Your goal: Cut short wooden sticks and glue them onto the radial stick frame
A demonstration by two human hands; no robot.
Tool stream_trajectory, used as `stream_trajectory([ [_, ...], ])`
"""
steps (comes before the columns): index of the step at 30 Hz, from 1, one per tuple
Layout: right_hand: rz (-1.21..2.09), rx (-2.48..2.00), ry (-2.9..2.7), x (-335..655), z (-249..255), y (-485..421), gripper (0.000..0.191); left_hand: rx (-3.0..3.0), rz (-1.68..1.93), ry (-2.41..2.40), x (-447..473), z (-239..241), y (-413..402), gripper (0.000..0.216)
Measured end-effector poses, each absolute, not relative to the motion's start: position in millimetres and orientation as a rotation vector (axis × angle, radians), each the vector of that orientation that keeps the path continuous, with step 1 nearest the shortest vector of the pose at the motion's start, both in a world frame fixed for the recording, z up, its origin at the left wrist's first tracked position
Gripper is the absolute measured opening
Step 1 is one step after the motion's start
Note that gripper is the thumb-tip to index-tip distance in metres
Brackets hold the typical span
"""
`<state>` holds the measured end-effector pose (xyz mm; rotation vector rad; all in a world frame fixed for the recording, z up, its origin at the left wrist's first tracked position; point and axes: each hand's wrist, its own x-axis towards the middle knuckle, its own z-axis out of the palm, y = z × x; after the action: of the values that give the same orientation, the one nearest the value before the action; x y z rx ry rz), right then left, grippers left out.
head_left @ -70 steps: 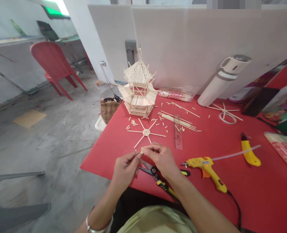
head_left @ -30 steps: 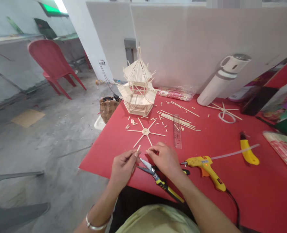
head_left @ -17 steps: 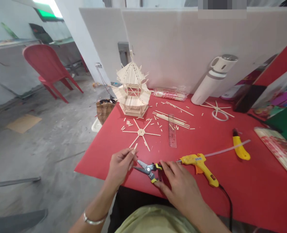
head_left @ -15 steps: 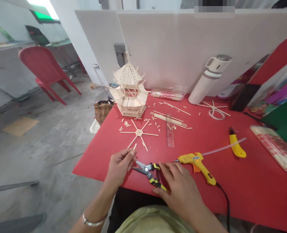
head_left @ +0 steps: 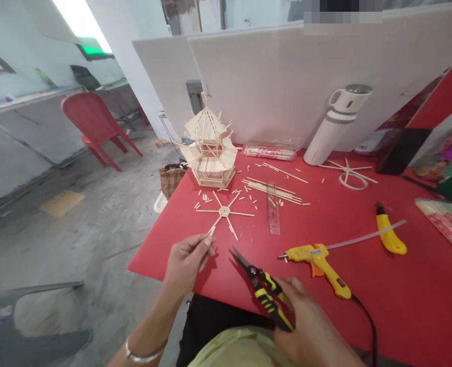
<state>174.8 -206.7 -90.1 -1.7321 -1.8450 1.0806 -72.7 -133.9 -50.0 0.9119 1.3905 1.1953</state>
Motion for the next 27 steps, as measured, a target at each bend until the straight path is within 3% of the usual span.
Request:
stream_trajectory([
  [4,1.527,-1.466,-1.456,178,-76,-207,0.067,0.965,1.147,1.381,-71,-45,-131,0.036],
  [7,1.634,-1.475,-1.508,169,-60,-203,0.06,1.032,1.091,1.365,-67,-42,-129,0.039],
  [13,1.34,-1.535,-1.903,151,-44,-187,0.084,1.199,0.984,1.31,-67,-29,-127,0.041],
  [27,1.026,-1.634,-2.119,146,-49,-178,0.083,1.542,0.874,1.396,-66,-21,-133,0.031],
])
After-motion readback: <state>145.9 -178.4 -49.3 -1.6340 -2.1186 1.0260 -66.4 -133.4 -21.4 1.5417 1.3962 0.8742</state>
